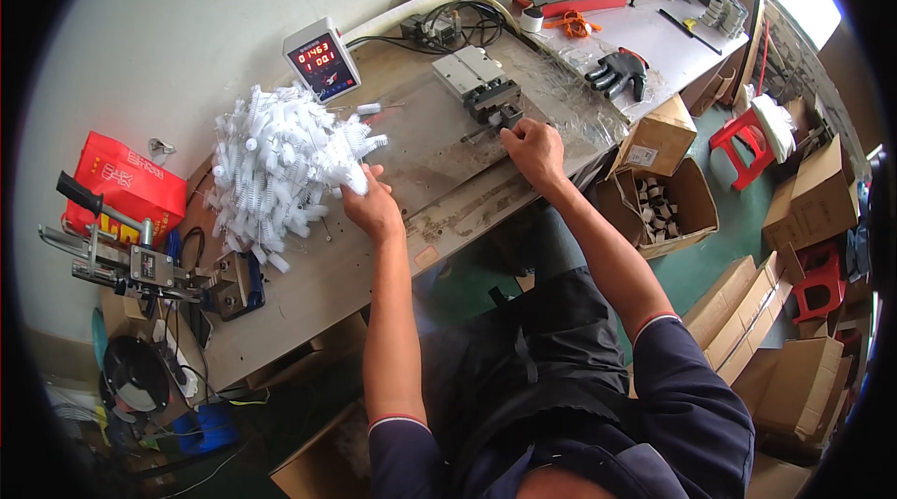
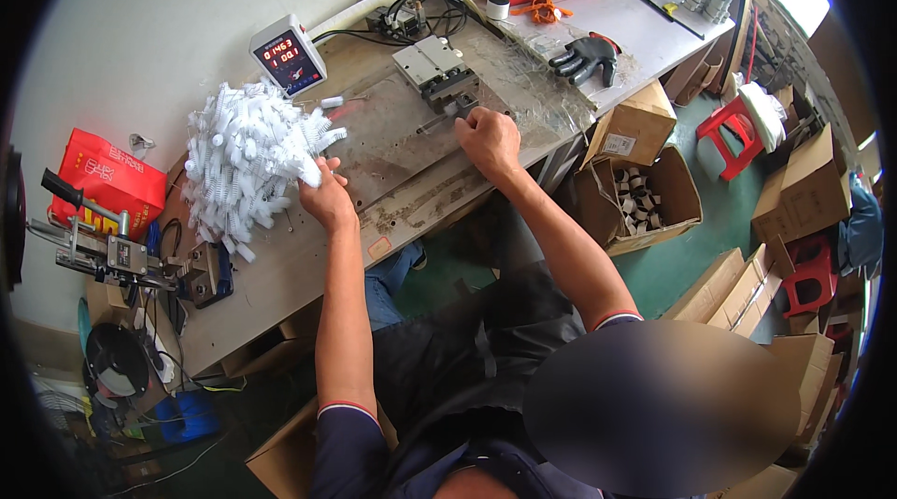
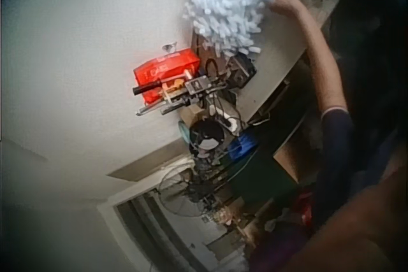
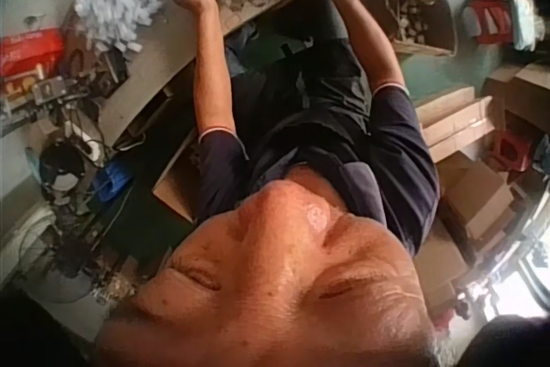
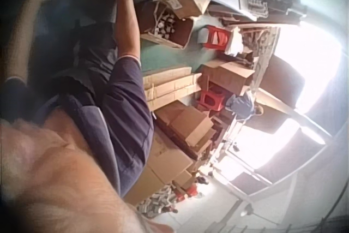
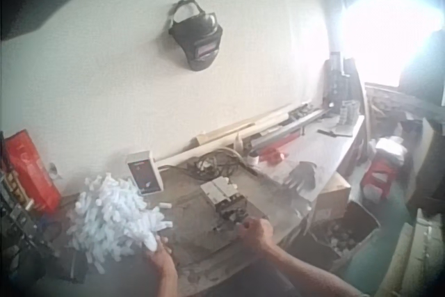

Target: The person assembles small white plastic components using a manual press machine.

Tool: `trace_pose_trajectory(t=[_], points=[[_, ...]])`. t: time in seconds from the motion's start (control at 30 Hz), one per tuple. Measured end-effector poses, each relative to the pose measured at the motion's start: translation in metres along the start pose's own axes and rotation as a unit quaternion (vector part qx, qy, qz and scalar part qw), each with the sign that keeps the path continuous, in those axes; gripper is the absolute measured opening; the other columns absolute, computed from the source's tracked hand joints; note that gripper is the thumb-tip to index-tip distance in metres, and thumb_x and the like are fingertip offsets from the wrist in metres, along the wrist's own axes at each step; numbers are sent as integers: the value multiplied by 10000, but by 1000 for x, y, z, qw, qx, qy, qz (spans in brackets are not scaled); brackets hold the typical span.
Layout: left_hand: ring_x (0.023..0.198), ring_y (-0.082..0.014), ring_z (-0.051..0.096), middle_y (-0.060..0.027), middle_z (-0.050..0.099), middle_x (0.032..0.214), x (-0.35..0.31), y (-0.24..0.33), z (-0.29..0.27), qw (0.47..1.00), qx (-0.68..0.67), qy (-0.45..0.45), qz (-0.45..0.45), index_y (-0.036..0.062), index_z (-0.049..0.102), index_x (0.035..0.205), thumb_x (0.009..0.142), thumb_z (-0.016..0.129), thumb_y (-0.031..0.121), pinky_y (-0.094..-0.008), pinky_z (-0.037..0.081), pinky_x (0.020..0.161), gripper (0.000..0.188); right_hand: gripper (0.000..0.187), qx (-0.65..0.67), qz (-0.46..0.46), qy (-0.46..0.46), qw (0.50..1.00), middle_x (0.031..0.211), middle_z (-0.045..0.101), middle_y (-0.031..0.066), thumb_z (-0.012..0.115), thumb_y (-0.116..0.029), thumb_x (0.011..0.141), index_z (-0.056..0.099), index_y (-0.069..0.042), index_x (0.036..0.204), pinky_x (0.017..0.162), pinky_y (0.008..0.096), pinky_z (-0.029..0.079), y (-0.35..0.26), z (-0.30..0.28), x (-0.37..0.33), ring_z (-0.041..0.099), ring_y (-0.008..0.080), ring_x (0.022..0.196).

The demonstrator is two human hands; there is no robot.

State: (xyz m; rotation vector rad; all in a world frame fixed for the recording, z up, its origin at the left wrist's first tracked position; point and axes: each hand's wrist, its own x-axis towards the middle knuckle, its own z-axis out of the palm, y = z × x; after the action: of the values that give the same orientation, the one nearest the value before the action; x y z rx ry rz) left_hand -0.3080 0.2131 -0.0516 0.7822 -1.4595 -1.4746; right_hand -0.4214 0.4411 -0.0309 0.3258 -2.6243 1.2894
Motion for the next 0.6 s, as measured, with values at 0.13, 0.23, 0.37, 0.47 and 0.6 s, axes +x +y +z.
trace_pose_trajectory(t=[0.13, 0.23, 0.37, 0.47, 0.6], points=[[648, -203, 627, -91, 737, 929, -7, -4, 5, 992, 94, -23, 79, 2, 642, 1075, 973, 590, 107, -359, 508, 620, 155, 270, 1, -6, 34, 999, 726, 679, 200, 710, -312, 840, 693, -54, 764, 708, 478, 529, 3, 4, -5, 681, 399, 762], [621, -165, 605, -68, 732, 888, -9, -8, 12, 938, 183, -43, 291, 17, 661, 1061, 964, 605, 93, -343, 497, 613, 135, 275, 33, -3, 39, 999, 727, 681, 197, 709, -325, 846, 696, -59, 775, 707, 481, 529, -1, 4, -5, 682, 402, 756], [959, -463, 656, -232, 698, 953, -40, 16, 51, 924, 241, -186, 233, 25, 652, 1104, 911, 583, 56, -525, 504, 818, 208, 277, 28, 9, 55, 998, 733, 684, 198, 711, -329, 844, 695, -60, 782, 707, 484, 531, 7, 3, -4, 684, 404, 753], [949, -470, 650, -251, 689, 946, -55, 17, 73, 907, 283, -222, 218, 9, 639, 1070, 920, 577, 99, -526, 504, 826, 185, 281, 42, 8, 42, 998, 751, 690, 204, 711, -340, 840, 700, -63, 798, 717, 489, 533, 5, 3, -6, 686, 406, 764], [929, -456, 652, -230, 681, 966, -55, 16, 84, 901, 290, -194, 257, 0, 612, 1020, 929, 576, 105, -528, 503, 812, 144, 290, 42, 4, 40, 998, 756, 693, 203, 704, -351, 845, 701, -65, 797, 719, 491, 533, 3, 5, -5, 686, 409, 764]])
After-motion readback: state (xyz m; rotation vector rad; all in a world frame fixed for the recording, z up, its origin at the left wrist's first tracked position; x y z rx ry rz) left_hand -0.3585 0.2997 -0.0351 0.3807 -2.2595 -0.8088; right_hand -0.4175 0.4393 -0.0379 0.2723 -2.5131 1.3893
